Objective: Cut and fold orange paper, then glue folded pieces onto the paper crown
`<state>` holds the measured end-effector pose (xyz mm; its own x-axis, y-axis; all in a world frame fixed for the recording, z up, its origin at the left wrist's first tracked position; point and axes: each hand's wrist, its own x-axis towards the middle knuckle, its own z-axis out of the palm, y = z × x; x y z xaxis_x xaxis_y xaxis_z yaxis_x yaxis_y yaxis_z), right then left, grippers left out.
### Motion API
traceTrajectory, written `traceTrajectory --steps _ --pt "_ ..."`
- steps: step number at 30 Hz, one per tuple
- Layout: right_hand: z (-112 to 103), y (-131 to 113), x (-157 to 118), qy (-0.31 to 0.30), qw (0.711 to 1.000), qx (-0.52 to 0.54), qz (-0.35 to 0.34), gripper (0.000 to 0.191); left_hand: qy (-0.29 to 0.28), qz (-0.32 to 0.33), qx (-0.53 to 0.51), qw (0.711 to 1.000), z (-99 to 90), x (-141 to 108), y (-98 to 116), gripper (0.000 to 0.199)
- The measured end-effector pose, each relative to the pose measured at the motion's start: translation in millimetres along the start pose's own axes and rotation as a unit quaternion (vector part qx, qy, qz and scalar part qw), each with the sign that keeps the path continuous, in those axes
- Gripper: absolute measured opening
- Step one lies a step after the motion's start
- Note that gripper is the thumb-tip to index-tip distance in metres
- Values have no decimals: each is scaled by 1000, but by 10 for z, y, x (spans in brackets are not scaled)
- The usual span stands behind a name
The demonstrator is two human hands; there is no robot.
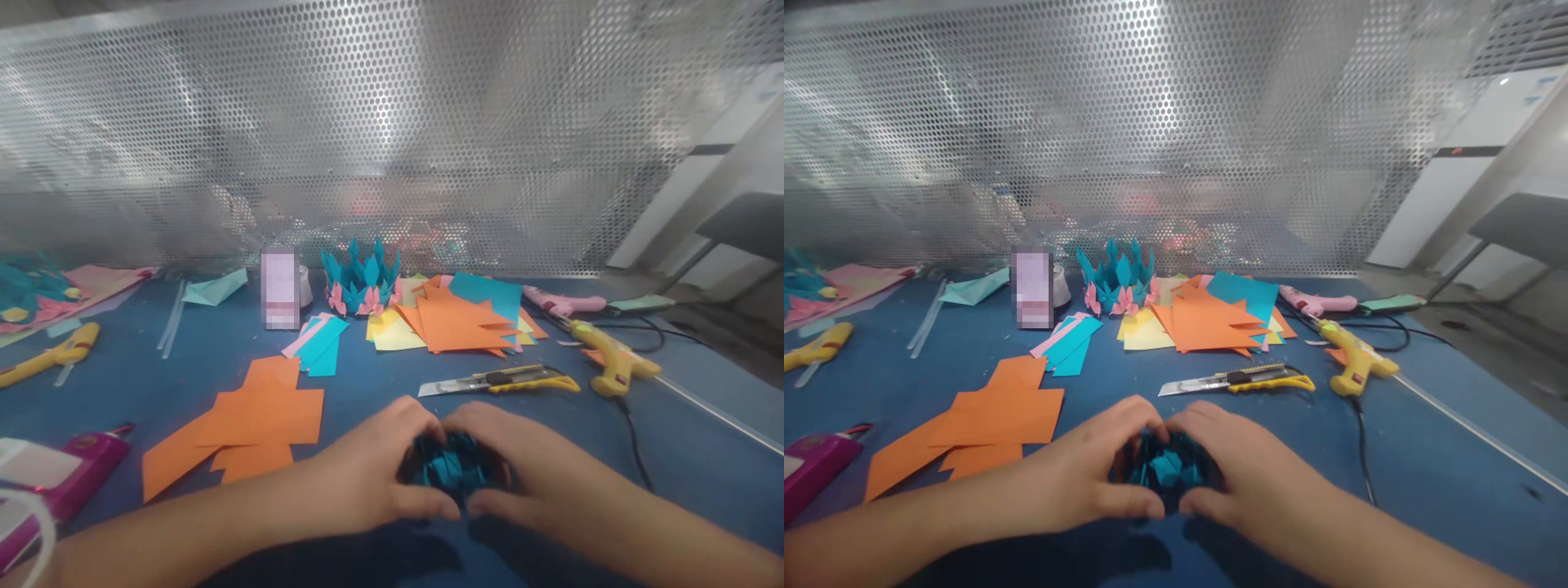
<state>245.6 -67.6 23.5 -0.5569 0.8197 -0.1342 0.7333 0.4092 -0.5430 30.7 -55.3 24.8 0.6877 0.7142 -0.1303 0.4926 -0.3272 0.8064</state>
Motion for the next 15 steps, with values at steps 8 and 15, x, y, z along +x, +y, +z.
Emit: traceTrajectory --steps 8,15 --pt "-410 101 -17 54 995 -85 -15 58 16 22 -51 998 29 -69 48 16" --pt "-770 95 1306 264 962 -8 -67 80 75 -36 -222 971 -16 -38 -5 24"
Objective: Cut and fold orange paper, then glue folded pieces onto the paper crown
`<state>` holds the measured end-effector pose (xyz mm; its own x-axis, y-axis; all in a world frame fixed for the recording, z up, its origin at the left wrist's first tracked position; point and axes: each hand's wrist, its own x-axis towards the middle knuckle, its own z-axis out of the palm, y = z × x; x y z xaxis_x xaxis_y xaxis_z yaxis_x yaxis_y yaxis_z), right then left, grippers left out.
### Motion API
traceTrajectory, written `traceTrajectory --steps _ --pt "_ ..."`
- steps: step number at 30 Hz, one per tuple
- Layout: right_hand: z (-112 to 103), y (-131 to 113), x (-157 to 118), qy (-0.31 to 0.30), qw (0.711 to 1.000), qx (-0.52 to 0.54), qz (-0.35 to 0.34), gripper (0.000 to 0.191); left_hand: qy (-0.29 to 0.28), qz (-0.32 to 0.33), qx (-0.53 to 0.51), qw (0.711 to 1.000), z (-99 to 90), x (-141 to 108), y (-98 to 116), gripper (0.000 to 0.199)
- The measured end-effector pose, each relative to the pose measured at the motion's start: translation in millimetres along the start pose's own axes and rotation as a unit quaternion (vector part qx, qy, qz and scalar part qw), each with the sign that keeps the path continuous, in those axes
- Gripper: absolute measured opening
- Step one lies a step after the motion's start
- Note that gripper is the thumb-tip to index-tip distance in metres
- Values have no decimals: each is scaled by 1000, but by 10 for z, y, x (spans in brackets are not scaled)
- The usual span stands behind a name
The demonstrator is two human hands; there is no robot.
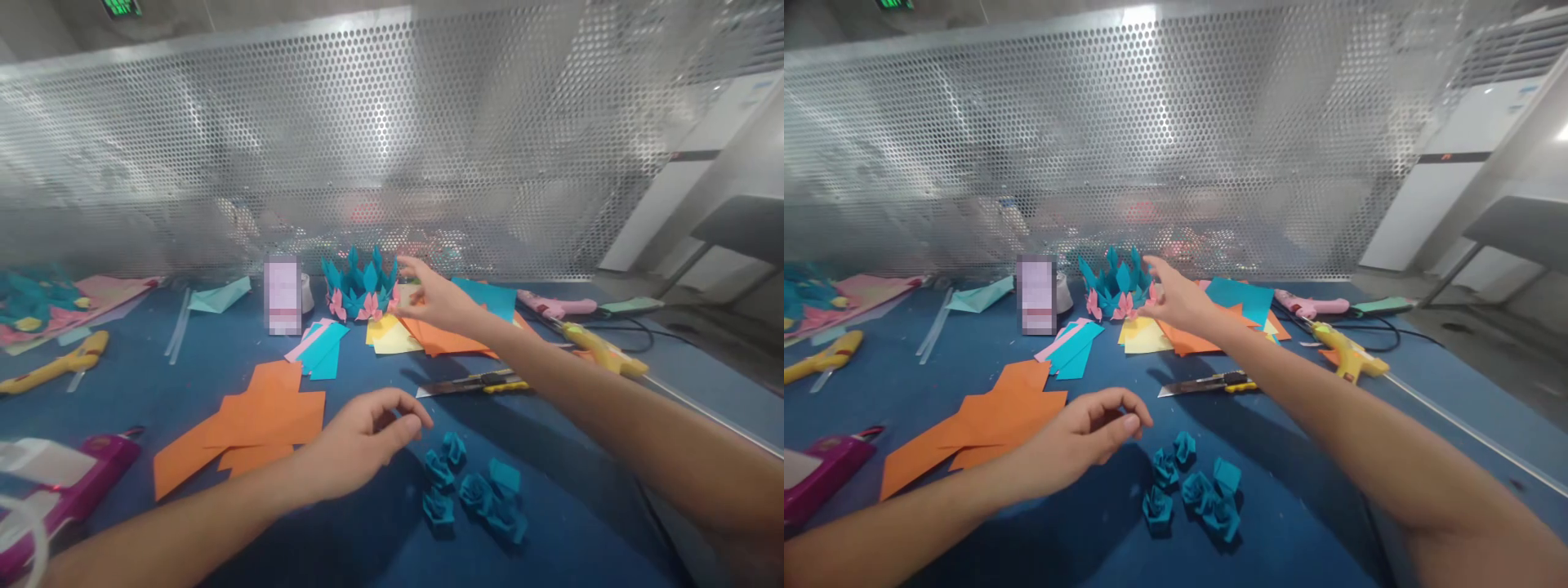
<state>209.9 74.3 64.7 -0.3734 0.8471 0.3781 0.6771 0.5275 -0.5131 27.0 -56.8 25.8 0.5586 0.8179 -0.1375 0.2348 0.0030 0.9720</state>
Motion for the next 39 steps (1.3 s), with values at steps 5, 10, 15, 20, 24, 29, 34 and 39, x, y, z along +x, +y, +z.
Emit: traceTrajectory --steps 5,10,15,20,24,29,34,39 --pt "470 119 526 39 997 61 28 98 101 -29 -167 980 -82 70 -57 20" --pt "748 122 607 66 994 75 43 62 177 -43 -305 935 -164 183 -172 14" --pt "627 78 513 104 986 120 42 18 208 -44 -418 883 -230 265 -212 12" --pt "228 -88 59 54 978 202 5 18 200 21 -485 851 -309 327 -240 10" --pt "104 -122 -337 -16 954 300 -16 19 191 76 -487 849 -287 353 -275 14" --pt "122 -21 -551 13 951 307 -20 44 184 87 -457 866 -194 290 -256 13" --pt "-159 246 -823 95 979 176 -29 50 229 140 -447 853 -291 230 -207 15" --pt "-413 489 -1198 1 999 -33 17 28 265 189 -450 832 -454 261 -183 18"
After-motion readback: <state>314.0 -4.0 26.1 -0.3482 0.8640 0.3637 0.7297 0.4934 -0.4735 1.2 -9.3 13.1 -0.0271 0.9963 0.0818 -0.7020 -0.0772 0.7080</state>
